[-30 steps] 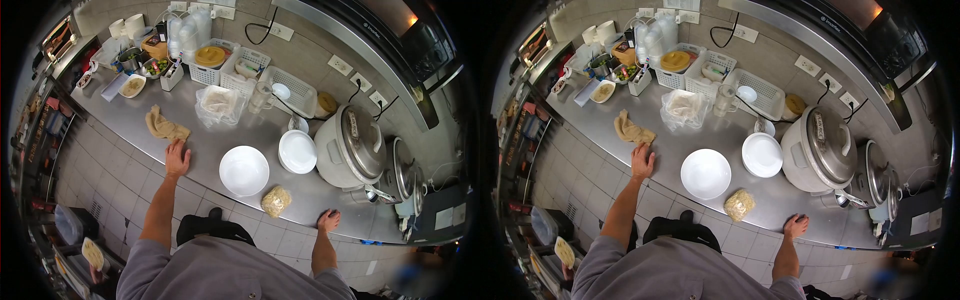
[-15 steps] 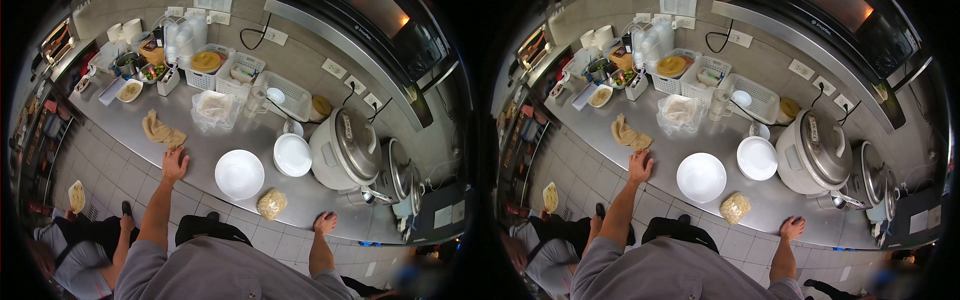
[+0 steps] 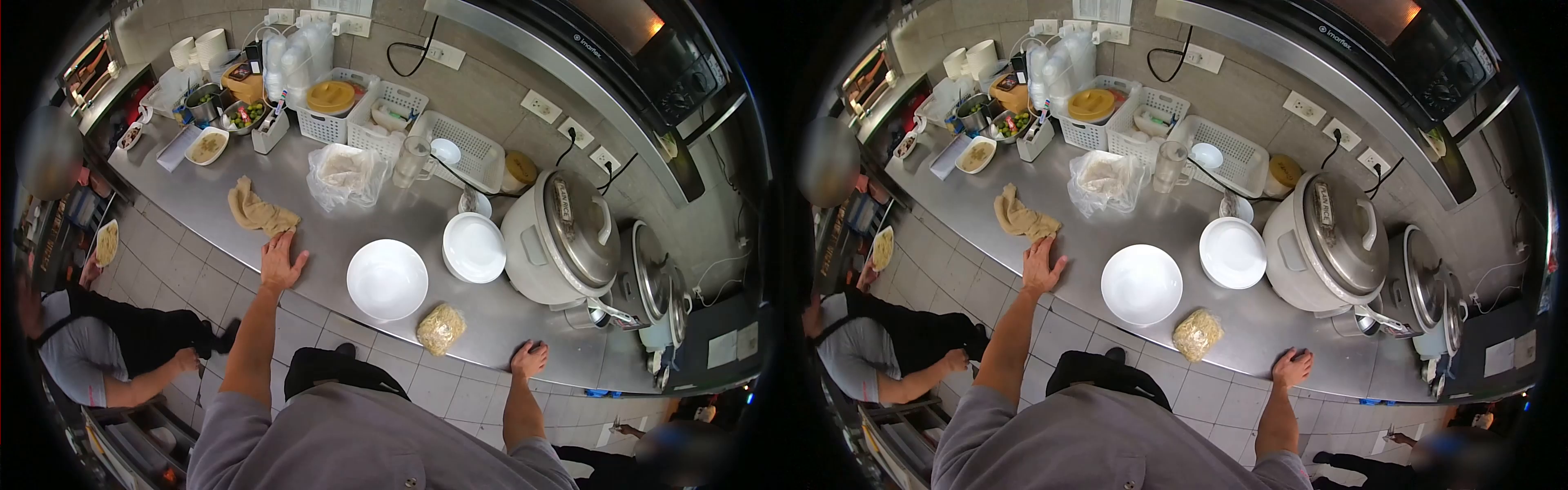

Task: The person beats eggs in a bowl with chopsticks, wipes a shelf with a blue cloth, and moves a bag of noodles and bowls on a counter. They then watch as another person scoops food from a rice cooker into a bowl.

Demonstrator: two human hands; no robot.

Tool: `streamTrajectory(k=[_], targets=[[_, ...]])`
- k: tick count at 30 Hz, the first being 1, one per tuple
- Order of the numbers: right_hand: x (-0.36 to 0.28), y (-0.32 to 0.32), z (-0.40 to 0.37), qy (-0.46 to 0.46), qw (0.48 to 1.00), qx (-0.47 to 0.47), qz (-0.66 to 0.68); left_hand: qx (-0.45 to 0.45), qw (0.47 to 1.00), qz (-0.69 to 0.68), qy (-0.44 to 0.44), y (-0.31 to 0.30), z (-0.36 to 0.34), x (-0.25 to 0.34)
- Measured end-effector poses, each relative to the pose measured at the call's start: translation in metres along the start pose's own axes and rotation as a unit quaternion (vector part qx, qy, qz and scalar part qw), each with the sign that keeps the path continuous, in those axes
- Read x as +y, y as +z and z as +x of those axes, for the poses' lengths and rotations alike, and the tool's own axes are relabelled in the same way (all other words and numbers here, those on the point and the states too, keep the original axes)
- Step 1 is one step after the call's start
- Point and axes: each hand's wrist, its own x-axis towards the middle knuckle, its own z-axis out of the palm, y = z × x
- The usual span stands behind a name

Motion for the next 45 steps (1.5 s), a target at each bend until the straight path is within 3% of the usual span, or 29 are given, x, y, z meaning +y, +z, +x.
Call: streamTrajectory(k=[20,29,45], targets=[[0.0,0.002,0.003,0.007,1.0,-0.009,-0.001,0.014,1.0,0.003,0.007,-0.004,-0.002,0.004],[0.009,0.015,0.004,-0.005,0.999,0.031,-0.006,0.019,1.0,-0.007,0.01,-0.008,-0.002,0.006],[0.002,0.006,0.002,0.013,1.0,0.002,0.003,0.023,0.999,-0.022,-0.013,-0.008,-0.003,0.006]])
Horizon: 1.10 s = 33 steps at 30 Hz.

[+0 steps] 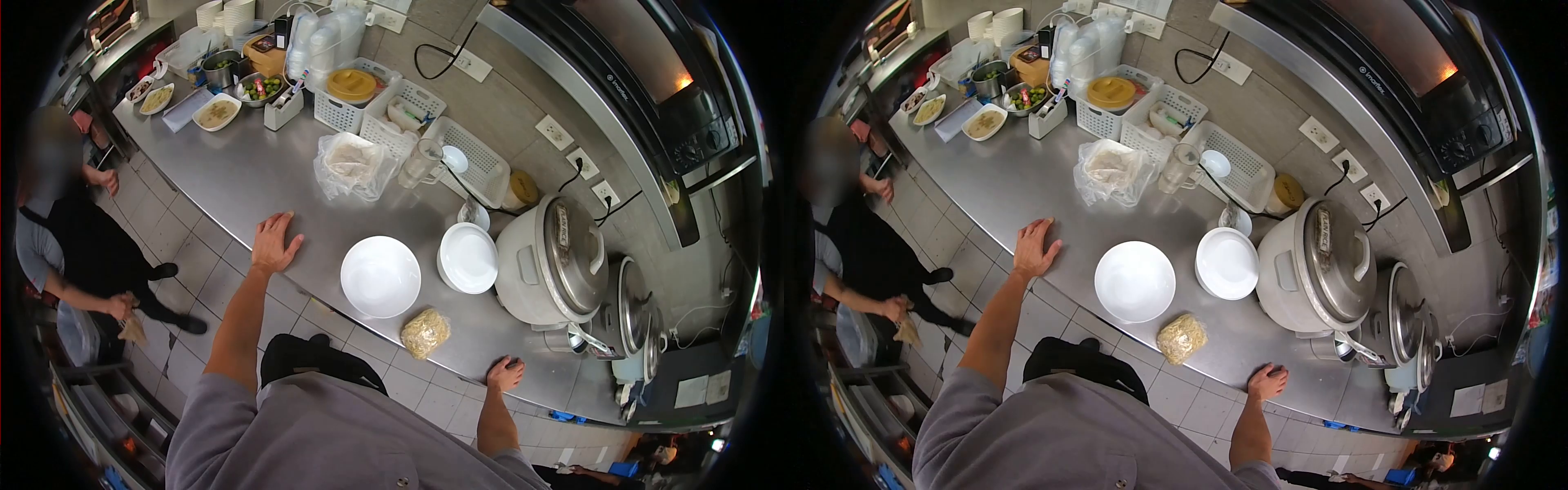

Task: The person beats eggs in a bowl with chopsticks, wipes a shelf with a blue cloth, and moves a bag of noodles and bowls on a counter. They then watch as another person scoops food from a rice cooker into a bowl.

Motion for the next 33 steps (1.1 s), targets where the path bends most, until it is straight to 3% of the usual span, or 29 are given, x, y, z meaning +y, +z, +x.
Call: streamTrajectory(k=[33], targets=[[0.0048,0.0042,0.0015,0.001,1.0,-0.004,-0.005,0.004,1.0,-0.002,0.002,0.0042,0.0005,-0.0024]])
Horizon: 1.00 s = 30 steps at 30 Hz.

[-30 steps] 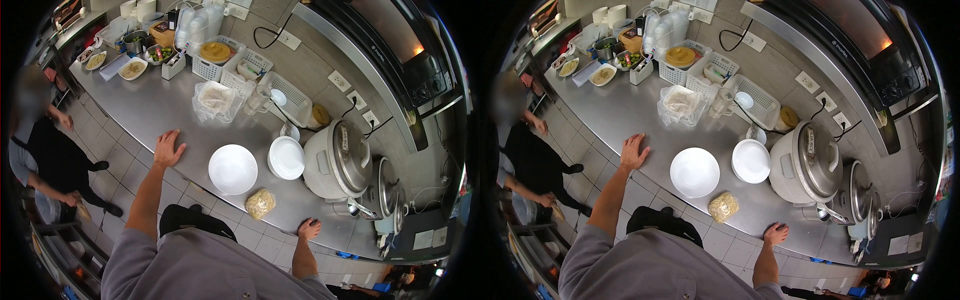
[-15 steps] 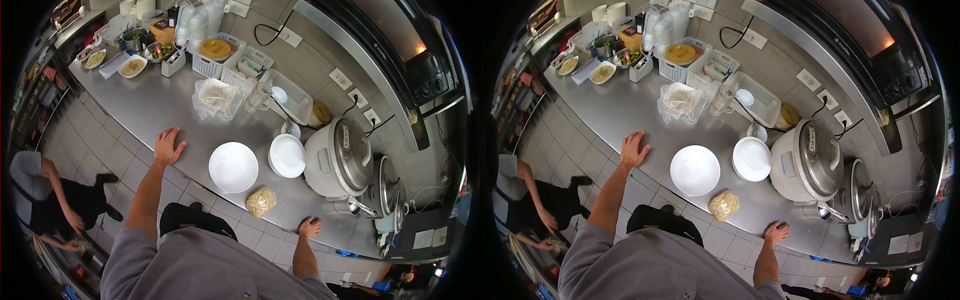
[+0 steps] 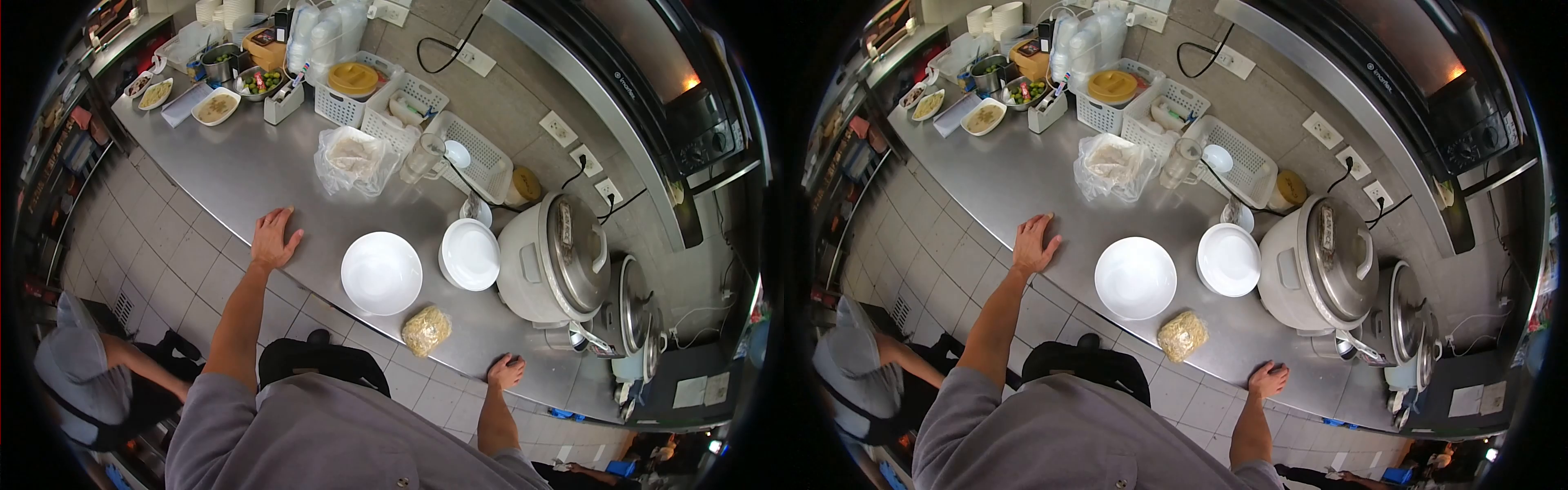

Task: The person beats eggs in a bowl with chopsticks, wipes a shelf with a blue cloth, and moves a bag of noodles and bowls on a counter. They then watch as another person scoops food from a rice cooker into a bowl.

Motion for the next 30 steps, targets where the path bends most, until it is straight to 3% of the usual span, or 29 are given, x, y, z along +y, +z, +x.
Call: streamTrajectory(k=[30], targets=[[-0.01,-0.013,-0.003,0.005,1.0,-0.02,0.003,-0.007,1.0,0.005,0.001,-0.003,0.001,0.003]])
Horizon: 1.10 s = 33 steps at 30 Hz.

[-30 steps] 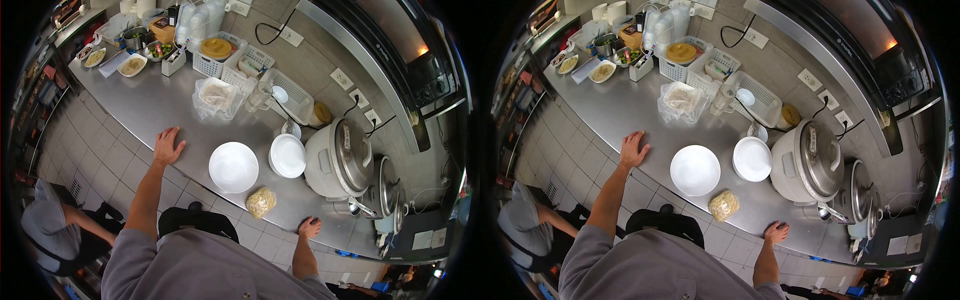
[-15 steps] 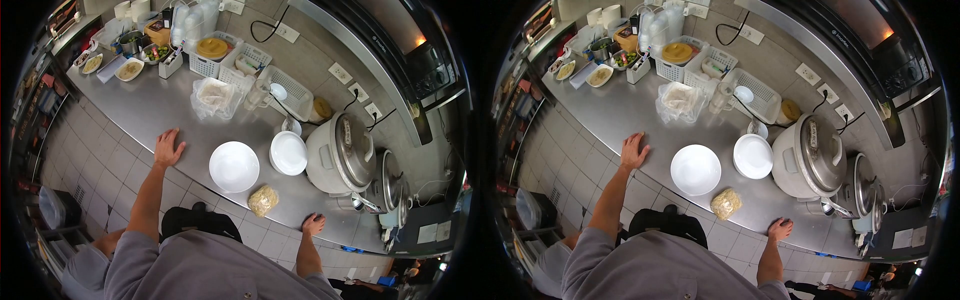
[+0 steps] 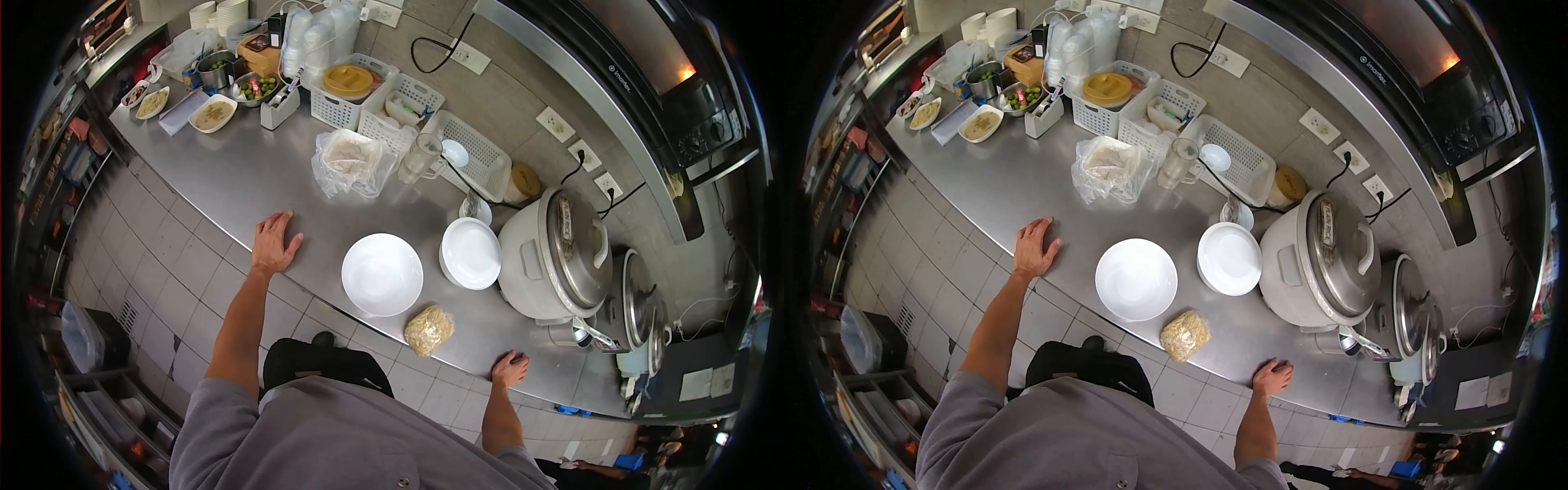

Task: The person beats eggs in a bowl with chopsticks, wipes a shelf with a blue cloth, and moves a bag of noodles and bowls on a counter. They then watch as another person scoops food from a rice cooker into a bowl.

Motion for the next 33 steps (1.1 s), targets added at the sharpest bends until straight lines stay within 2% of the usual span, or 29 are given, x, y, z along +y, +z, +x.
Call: streamTrajectory(k=[33], targets=[[0.0054,0.0067,0.0029,0.001,1.0,0.004,-0.006,0.001,1.0,0.008,-0.002,0.0026,-0.0003,-0.0028]])
